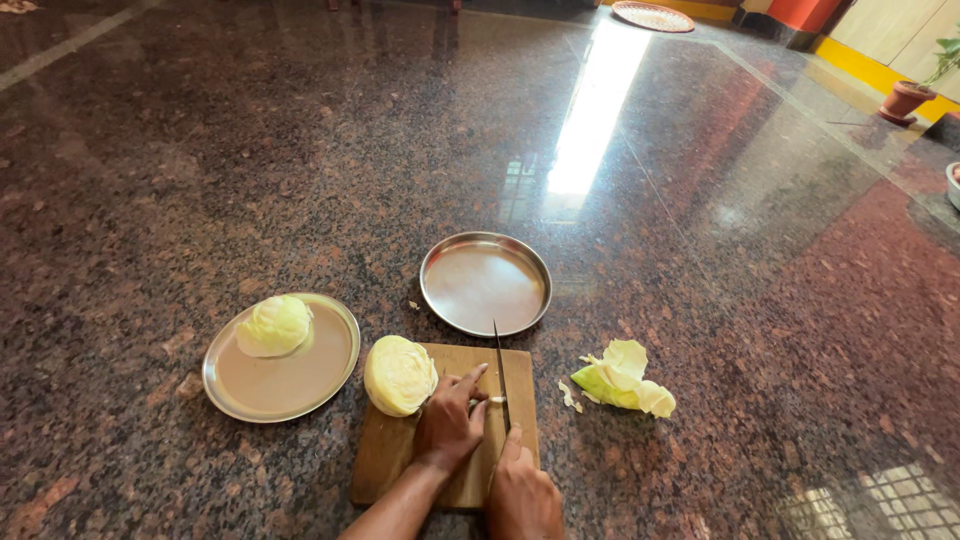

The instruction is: The person chops a cabbage on a wooden board using a knife and puts the pieces into a metal plate.

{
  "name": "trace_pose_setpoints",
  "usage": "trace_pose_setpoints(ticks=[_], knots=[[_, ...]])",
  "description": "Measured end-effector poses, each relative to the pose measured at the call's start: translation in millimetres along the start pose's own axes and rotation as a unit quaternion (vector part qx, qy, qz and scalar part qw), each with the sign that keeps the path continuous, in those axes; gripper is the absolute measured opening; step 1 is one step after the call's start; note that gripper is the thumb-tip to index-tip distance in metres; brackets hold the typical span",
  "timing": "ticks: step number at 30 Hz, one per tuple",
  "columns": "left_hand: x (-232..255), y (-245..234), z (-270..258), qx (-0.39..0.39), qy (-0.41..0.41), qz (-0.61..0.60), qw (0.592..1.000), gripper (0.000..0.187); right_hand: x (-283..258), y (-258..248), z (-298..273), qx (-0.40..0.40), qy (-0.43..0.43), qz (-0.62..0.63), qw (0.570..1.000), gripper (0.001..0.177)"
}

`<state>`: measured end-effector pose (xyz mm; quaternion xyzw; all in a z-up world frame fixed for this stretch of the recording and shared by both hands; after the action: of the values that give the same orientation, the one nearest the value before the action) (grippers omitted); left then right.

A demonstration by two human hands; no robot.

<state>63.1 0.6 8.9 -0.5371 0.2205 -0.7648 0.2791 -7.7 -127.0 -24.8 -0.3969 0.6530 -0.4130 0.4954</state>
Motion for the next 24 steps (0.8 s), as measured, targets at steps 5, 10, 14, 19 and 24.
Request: trace_pose_setpoints(ticks=[5, 10, 14, 19, 24], knots=[[-3.8, 4.3, 0.8, 0.001, 0.003, 0.0, 1.0, 0.053, -4.2, -1.8, -1.5, -0.004, 0.001, -0.032, 0.999, 0.077], [-5.1, 4.0, -4.3, 0.005, 0.018, -0.004, 1.0, 0.05, -6.8, 14.3, -1.0, 0.016, -0.029, -0.095, 0.995, 0.067], [-2.8, 2.2, -4.6, 0.024, 0.06, 0.01, 0.998, 0.041, -7.7, 7.2, 8.1, 0.018, -0.031, -0.065, 0.997, 0.071], [-8.2, 3.0, -7.5, 0.014, 0.035, -0.026, 0.999, 0.037, -3.5, -13.5, 1.0, 0.002, -0.007, 0.023, 1.0, 0.08], [-12.2, 2.8, -6.8, 0.02, 0.004, -0.021, 1.0, 0.039, -7.5, -7.9, -2.5, -0.017, -0.016, 0.01, 1.0, 0.077]])
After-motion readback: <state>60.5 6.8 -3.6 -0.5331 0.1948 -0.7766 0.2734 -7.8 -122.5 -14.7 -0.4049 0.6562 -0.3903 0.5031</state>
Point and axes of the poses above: each hand's wrist, its own z-axis towards the middle knuckle, its own y-axis out of the palm, x = y × z, the point moved 6 cm from there along z, towards the middle knuckle, and after that the axes turned 8 degrees about z, right-handed, at the moved point
